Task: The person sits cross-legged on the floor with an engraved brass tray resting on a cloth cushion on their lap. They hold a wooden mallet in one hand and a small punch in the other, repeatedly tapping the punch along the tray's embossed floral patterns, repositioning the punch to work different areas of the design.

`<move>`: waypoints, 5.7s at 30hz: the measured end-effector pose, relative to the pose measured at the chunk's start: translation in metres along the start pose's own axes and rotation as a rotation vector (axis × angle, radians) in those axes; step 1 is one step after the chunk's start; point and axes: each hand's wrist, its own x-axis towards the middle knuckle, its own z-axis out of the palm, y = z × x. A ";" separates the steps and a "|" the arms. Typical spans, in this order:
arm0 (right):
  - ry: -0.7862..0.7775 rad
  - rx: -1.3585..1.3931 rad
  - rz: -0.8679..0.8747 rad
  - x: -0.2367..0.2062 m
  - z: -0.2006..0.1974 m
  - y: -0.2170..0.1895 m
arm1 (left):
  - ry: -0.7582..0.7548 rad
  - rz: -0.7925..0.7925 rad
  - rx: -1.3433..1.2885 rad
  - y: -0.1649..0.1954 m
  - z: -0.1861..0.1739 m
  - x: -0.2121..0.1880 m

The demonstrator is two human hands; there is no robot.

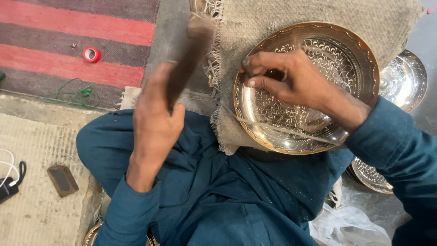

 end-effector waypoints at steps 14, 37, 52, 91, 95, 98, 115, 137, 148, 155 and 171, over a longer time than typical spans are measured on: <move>-0.042 -0.015 0.104 0.001 -0.002 -0.005 | -0.064 -0.060 0.197 -0.006 0.008 -0.006; -0.033 0.006 -0.014 0.002 -0.002 -0.004 | -0.034 -0.130 -0.024 -0.004 0.009 -0.008; -0.157 -0.038 0.023 0.000 -0.008 -0.003 | -0.233 -0.564 -0.377 0.013 0.026 -0.062; -0.143 -0.046 0.004 -0.001 -0.005 0.005 | -0.083 -0.175 0.160 0.011 0.020 -0.026; -0.155 -0.046 0.037 -0.001 -0.005 0.005 | -0.078 -0.156 0.179 0.009 0.020 -0.028; -0.154 -0.032 0.036 -0.001 -0.006 0.004 | 0.021 -0.123 0.024 0.008 0.022 -0.027; -0.192 -0.010 0.047 0.001 -0.009 0.001 | -0.035 -0.127 0.175 -0.001 0.023 -0.024; -0.204 0.018 0.076 0.003 -0.011 -0.011 | -0.046 -0.128 0.137 -0.003 0.022 -0.022; -0.156 0.025 0.024 0.003 -0.013 -0.015 | -0.042 -0.167 -0.042 0.002 0.021 -0.019; -0.105 0.033 0.114 -0.001 -0.003 -0.008 | -0.070 -0.186 -0.218 0.010 0.017 -0.022; -0.274 0.033 0.024 0.015 -0.010 -0.008 | -0.026 -0.110 0.217 0.000 0.016 -0.032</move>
